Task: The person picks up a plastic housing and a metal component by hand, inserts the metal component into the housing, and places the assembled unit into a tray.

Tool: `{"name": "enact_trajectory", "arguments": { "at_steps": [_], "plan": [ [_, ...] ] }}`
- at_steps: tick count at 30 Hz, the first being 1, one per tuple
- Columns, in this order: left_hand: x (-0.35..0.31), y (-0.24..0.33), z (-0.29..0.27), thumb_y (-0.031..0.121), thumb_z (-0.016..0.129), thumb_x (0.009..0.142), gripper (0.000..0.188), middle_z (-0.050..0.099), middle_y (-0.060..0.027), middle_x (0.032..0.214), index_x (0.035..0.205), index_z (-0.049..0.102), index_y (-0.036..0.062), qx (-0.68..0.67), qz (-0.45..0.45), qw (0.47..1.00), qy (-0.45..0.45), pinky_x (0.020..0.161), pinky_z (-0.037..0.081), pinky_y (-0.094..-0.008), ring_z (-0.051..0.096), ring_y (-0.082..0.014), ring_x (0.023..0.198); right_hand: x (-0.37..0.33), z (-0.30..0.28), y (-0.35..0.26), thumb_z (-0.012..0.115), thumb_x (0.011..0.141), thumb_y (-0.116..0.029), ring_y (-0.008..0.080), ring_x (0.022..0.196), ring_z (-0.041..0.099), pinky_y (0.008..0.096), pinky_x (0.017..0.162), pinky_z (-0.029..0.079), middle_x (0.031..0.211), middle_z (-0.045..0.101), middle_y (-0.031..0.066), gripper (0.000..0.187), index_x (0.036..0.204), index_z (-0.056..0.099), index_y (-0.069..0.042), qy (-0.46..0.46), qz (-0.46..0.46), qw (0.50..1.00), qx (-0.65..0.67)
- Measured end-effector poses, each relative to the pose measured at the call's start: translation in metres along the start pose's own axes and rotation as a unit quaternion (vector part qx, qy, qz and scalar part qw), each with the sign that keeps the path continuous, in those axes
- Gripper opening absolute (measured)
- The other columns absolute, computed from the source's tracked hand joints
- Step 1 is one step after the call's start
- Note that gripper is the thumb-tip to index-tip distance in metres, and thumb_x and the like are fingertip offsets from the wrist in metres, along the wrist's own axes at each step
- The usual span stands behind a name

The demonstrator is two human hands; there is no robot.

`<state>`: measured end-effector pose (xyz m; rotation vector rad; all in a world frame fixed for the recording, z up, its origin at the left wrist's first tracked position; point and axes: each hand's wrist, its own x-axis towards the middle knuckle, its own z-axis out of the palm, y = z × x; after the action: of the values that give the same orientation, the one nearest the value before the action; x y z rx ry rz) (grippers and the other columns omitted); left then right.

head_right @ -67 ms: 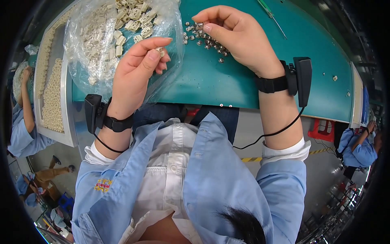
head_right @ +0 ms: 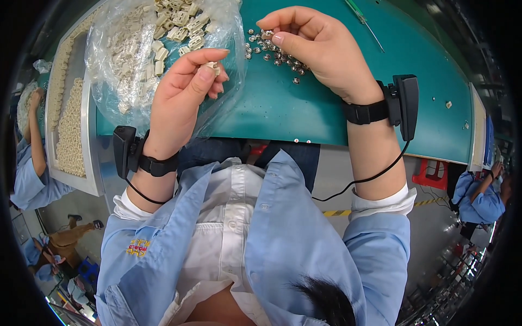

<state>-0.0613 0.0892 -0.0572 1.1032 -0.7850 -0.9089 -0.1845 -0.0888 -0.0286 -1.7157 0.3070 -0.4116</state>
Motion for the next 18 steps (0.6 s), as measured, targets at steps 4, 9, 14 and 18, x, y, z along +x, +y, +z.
{"name": "enact_trajectory", "arguments": {
  "at_steps": [4,9,14,18],
  "plan": [
    [0.0008,-0.0002,-0.0032,0.014,0.051,0.087,0.027,0.057,-0.0035,0.091,0.112,0.048,0.0023,0.001,-0.01,1.0,-0.012,0.071,0.04,-0.0191,0.05,-0.0068,0.077,-0.0011,-0.0035,0.0029,0.053,0.084,-0.008,0.0086,0.075,0.05,0.0209,0.069,0.042,0.084,0.055,0.0028,0.013,0.095,0.056,-0.001,-0.036,0.013,0.996,0.084],
    [0.0016,-0.0011,0.001,0.01,0.054,0.085,0.026,0.058,-0.0059,0.095,0.109,0.048,0.0028,-0.031,0.004,0.999,-0.001,0.072,0.041,-0.0199,0.053,-0.0082,0.079,-0.0015,-0.0018,0.0037,0.052,0.084,-0.007,0.0092,0.072,0.049,0.021,0.067,0.042,0.083,0.055,0.0038,0.013,0.095,0.056,0.0,-0.085,0.011,0.992,0.095],
    [0.0012,-0.0001,0.0004,0.006,0.055,0.083,0.024,0.058,-0.0069,0.095,0.106,0.047,0.0022,-0.032,0.0,0.999,-0.013,0.075,0.042,-0.0206,0.054,-0.0099,0.085,-0.0023,0.0,0.003,0.053,0.084,-0.007,0.0084,0.071,0.05,0.0205,0.066,0.042,0.082,0.055,0.0029,0.013,0.094,0.056,0.0,-0.068,0.013,0.995,0.078],
    [0.001,0.0008,0.0002,0.003,0.054,0.083,0.023,0.057,-0.0071,0.095,0.105,0.047,0.0003,-0.035,-0.01,0.999,-0.021,0.079,0.042,-0.0205,0.053,-0.01,0.089,-0.0002,-0.0006,0.0032,0.055,0.083,-0.008,0.007,0.07,0.05,0.0196,0.066,0.042,0.082,0.055,0.0015,0.014,0.095,0.056,-0.001,-0.016,0.032,0.999,0.021]
  ]
}}
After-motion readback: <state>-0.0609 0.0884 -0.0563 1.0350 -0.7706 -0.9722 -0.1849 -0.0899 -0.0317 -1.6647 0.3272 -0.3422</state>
